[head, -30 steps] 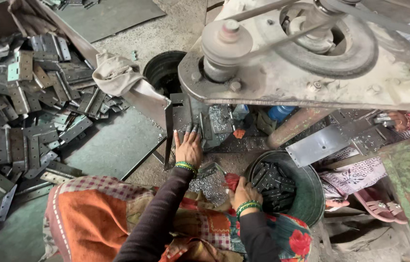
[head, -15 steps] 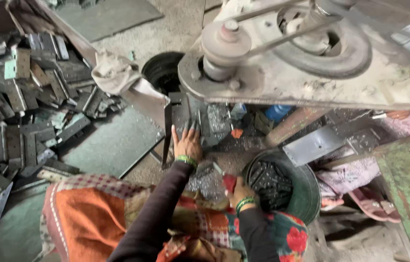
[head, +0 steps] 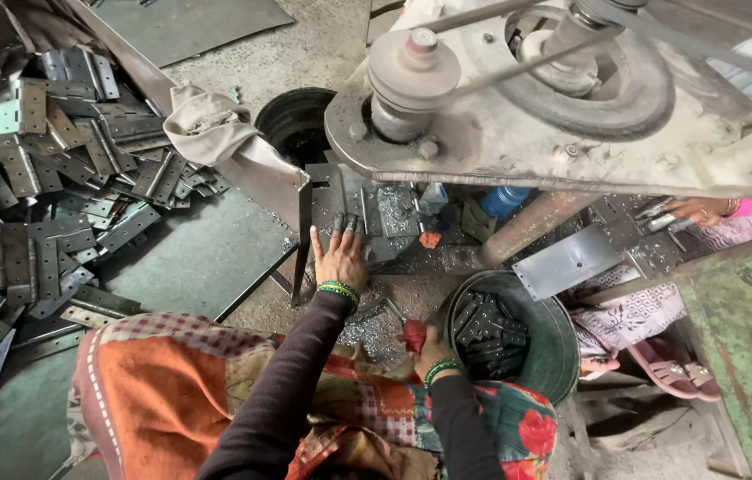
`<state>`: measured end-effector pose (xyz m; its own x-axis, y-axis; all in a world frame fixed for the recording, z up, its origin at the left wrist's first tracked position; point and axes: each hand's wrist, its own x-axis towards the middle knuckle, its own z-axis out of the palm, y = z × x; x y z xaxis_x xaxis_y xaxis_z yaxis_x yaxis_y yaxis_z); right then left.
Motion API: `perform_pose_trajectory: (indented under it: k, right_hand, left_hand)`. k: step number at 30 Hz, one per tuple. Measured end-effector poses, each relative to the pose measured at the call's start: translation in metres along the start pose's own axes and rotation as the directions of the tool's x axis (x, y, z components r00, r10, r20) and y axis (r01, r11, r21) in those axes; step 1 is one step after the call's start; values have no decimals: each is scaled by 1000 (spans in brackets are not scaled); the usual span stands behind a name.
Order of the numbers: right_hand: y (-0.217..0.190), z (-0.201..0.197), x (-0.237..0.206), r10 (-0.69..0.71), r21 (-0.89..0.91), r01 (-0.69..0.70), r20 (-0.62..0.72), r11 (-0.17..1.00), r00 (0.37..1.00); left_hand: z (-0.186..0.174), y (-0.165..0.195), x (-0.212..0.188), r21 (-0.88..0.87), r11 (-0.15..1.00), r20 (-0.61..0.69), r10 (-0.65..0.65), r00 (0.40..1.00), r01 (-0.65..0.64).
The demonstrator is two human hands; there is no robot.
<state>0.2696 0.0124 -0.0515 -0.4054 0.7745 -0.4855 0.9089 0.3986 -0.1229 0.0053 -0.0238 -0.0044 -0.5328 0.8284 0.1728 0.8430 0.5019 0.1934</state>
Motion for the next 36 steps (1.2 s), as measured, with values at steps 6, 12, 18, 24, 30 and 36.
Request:
perform_pose_trajectory:
  k: [6,12,18,24,30,36]
  right_hand:
    - [-14,-43,-20,2,-96,-14,-128,995,992]
    - [0,23,7,26,34,-24,-86,999,996]
    - [10,6,7,-55,81,60,-65,995,996]
    - [-3,-30,-7,-9,-73,0,-129,997,992]
    - [9,42,-1,13,7,-13,-139,1000,990]
    - [2,-10,10,-12,28,12,-3,1000,1000]
  left_hand:
    - [-7,5,-4,-62,998,-48,-27,998,24]
    - [-13,3,-8,-107,994,46,-34,998,39]
    - [-7,0,-2,37,999,-15,24,1000,-23]
    - [-8,0,23,146,989,232,-34,972,-1]
    - [-19,0,29,104,995,163,-23,986,6]
    - [-16,0,19,22,999,82,-44,996,42]
